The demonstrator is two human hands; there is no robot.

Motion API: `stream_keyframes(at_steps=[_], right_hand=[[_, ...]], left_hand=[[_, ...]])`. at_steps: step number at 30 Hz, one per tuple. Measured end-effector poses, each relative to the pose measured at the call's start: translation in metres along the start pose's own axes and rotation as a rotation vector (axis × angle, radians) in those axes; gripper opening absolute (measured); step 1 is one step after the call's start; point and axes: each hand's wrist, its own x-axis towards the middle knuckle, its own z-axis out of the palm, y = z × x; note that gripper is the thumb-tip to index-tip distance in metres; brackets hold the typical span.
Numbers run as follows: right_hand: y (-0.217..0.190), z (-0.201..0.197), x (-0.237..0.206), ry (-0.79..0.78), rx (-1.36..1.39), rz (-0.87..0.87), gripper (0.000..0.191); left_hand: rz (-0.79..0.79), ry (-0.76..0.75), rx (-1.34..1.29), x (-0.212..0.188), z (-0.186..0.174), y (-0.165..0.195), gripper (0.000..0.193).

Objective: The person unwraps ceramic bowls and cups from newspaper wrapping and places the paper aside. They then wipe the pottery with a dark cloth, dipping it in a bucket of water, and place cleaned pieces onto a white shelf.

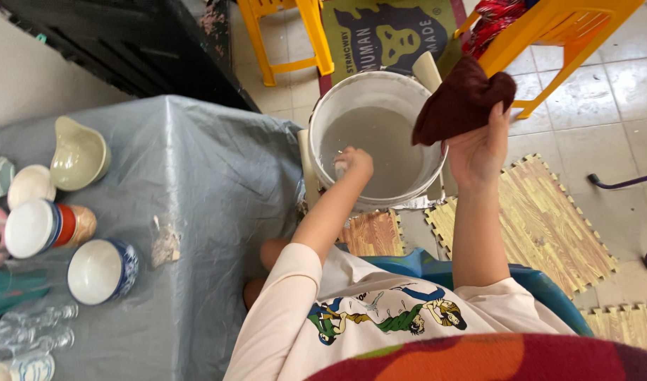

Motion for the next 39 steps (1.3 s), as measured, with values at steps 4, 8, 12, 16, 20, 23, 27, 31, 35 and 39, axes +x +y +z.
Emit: stream_keyframes(at_steps=[4,8,12,16,20,23,27,31,35,39], right_hand=[[0.000,-0.003,0.011,0.031,0.003,0.049,0.047],[0.003,-0.003,0.020,0.080,0.012,0.086,0.047],[-0.001,-0.001,0.013,0.064,0.048,0.100,0.048],[-0.008,0.000,0.005,0.070,-0.037,0.082,0.047],[-0.017,-0.001,0.011,0.034,-0.060,0.075,0.044],[-0.022,0.002,0.016,0.009,-0.074,0.071,0.043],[-0.025,0.014,0.015,-0.014,-0.086,0.050,0.043],[-0.028,0.029,0.011,-0.035,-0.084,0.026,0.043],[-0.035,0.036,0.011,-0.087,-0.092,-0.014,0.044],[-0.019,0.034,0.020,-0.045,0.122,0.072,0.057]], left_hand=[[-0.007,-0.362,-0.043,0.017,-0.011,0.002,0.073],[0.245,-0.411,-0.419,0.022,-0.023,-0.008,0.025],[0.574,0.215,-0.775,0.027,-0.023,-0.003,0.022],[0.567,0.878,-1.147,0.032,-0.022,0.003,0.036],[0.197,0.726,-1.190,0.024,-0.025,-0.007,0.043],[0.132,-0.102,-1.894,0.010,-0.023,-0.019,0.036],[0.216,-0.540,-2.232,-0.006,-0.016,-0.030,0.053],[-0.033,-0.591,-2.309,-0.010,-0.008,-0.033,0.069],[-0.175,0.136,-1.925,-0.011,-0.005,-0.032,0.098],[0.268,0.618,-1.737,-0.018,-0.001,-0.025,0.118]])
